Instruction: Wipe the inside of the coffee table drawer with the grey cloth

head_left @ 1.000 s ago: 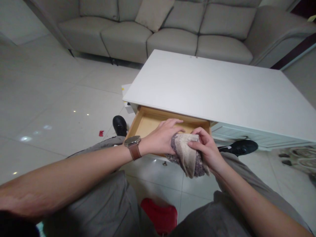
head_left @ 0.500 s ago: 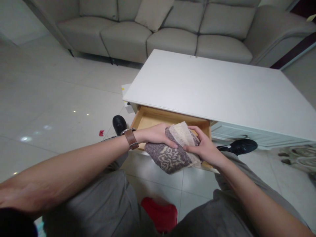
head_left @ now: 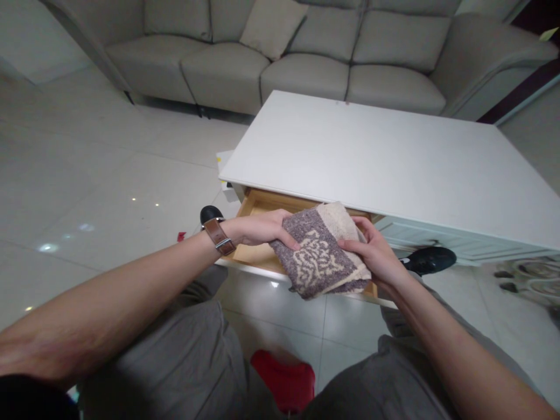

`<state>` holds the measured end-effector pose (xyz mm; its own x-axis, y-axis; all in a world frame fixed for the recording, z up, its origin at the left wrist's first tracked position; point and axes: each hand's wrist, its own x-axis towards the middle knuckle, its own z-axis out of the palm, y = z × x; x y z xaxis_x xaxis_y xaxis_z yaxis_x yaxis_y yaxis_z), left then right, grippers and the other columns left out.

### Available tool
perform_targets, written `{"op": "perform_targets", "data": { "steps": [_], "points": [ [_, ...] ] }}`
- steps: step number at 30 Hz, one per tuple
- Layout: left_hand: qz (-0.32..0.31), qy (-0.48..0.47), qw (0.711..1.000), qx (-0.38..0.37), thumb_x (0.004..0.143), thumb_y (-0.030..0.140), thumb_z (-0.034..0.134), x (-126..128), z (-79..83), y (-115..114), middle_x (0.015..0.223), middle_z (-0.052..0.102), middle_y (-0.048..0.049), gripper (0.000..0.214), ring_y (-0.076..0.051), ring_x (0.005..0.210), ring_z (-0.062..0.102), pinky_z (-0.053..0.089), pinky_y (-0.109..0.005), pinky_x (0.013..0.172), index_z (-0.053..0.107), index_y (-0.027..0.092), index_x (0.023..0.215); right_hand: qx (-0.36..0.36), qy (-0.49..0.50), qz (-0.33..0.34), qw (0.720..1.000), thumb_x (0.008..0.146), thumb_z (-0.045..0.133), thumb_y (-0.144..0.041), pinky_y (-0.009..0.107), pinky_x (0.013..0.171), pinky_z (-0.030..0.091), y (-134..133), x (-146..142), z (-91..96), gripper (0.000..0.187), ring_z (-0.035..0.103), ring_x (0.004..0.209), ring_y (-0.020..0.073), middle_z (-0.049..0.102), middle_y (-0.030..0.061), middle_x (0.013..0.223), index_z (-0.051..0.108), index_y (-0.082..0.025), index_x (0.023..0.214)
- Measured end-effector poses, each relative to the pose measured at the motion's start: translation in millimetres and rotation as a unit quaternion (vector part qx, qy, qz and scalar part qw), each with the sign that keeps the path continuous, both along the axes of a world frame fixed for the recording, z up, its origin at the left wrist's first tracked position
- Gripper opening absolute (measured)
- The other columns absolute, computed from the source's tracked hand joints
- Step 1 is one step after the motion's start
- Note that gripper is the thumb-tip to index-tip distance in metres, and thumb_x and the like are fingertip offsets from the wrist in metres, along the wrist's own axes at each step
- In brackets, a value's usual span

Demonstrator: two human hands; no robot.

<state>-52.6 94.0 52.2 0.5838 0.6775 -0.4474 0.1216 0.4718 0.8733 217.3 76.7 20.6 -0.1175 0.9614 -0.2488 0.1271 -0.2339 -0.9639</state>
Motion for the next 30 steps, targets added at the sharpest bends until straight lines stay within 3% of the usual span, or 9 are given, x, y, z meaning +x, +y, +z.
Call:
{"op": "perform_targets", "data": {
  "steps": [3,6,9,11,14,19,24,27,30],
  "points": [
    [0.067,0.002,0.997,-0.03,0.06,0.009,0.086,7.3,-6.5,-3.5,0.098,0.079,-0.0118,0.034,-0.022,0.084,0.074,0.059,-0.035,0.081,0.074,0.011,0.092,0.171,-0.115,0.005,0.979,0.064,0.09,-0.041,0.049,0.101,0.053,0.2,3.3,-1.2,0.067,0.064,0.118,0.0303,0.069,0.0083,0.124,0.062,-0.026,0.124],
    [0.16,-0.006,0.985,-0.063,0.064,0.011,0.082,17.6,-17.1,-7.7,0.096,0.078,-0.0116,0.034,-0.021,0.082,0.073,0.059,-0.033,0.077,0.073,0.011,0.097,0.266,-0.178,0.12,0.94,0.07,0.089,-0.042,0.055,0.116,0.042,-8.5,-1.1,0.5,0.075,0.051,0.139,0.034,0.058,0.012,0.148,0.059,-0.028,0.137],
    [0.192,-0.025,0.975,-0.106,0.075,0.016,0.076,27.3,-25.5,-11.6,0.092,0.077,-0.0107,0.023,-0.02,0.08,0.072,0.06,-0.031,0.073,0.072,0.012,0.097,0.258,-0.194,0.238,0.916,0.074,0.087,-0.042,0.054,0.115,0.043,-21.5,-11.0,-6.7,0.086,0.053,0.139,0.0331,0.055,0.0126,0.153,0.049,-0.03,0.151],
    [0.19,-0.057,0.969,-0.144,0.082,0.021,0.07,31.7,-28.1,-14.1,0.089,0.076,-0.0101,0.014,-0.018,0.08,0.071,0.06,-0.029,0.074,0.071,0.012,0.092,0.256,-0.216,0.265,0.904,0.073,0.087,-0.041,0.051,0.115,0.045,-27.4,-17.1,-15.5,0.095,0.054,0.139,0.0324,0.053,0.0131,0.155,0.043,-0.03,0.156],
    [0.189,-0.126,0.957,-0.183,0.088,0.026,0.063,34.9,-27.5,-17.1,0.092,0.075,-0.0091,0.015,-0.018,0.085,0.072,0.062,-0.032,0.079,0.069,0.014,0.094,0.253,-0.252,0.248,0.9,0.073,0.085,-0.035,0.05,0.11,0.048,-28.4,-21.9,-24.9,0.095,0.057,0.136,0.0332,0.055,0.0145,0.153,0.041,-0.028,0.158],
    [0.156,-0.172,0.956,-0.181,0.087,0.04,0.063,33.9,-25.1,-17.4,0.096,0.075,-0.0124,0.03,-0.023,0.088,0.074,0.061,-0.041,0.089,0.066,0.015,0.103,0.236,-0.25,0.194,0.919,0.079,0.071,-0.021,0.045,0.102,0.053,-20.6,-20.7,-19.1,0.074,0.067,0.122,0.0314,0.068,0.0108,0.137,0.05,-0.026,0.15],
    [0.146,-0.121,0.977,-0.094,0.074,0.024,0.072,36.3,-28.3,-19.8,0.098,0.074,-0.01,0.029,-0.019,0.088,0.071,0.057,-0.037,0.093,0.065,0.015,0.101,0.212,-0.188,0.142,0.949,0.081,0.073,-0.026,0.046,0.104,0.052,-20.5,-21.6,-14.8,0.067,0.067,0.121,0.0298,0.07,0.0089,0.135,0.053,-0.025,0.145],
    [0.164,-0.071,0.984,-0.003,0.067,0.014,0.078,41.9,-30.3,-24.7,0.099,0.072,-0.0064,0.042,-0.017,0.087,0.068,0.056,-0.038,0.09,0.063,0.017,0.107,0.206,-0.137,0.151,0.957,0.086,0.07,-0.033,0.044,0.106,0.051,-23.6,-24.5,-18.6,0.062,0.066,0.123,0.0282,0.068,0.0094,0.138,0.053,-0.024,0.146],
    [0.165,-0.032,0.983,0.073,0.069,0.015,0.078,47.4,-34.5,-27.7,0.098,0.072,-0.0069,0.038,-0.018,0.087,0.066,0.056,-0.039,0.089,0.064,0.015,0.104,0.201,-0.149,0.161,0.955,0.091,0.062,-0.031,0.044,0.104,0.053,-27.6,-26.6,-23.4,0.06,0.068,0.12,0.0278,0.069,0.0097,0.138,0.051,-0.024,0.15]
  ]
}}
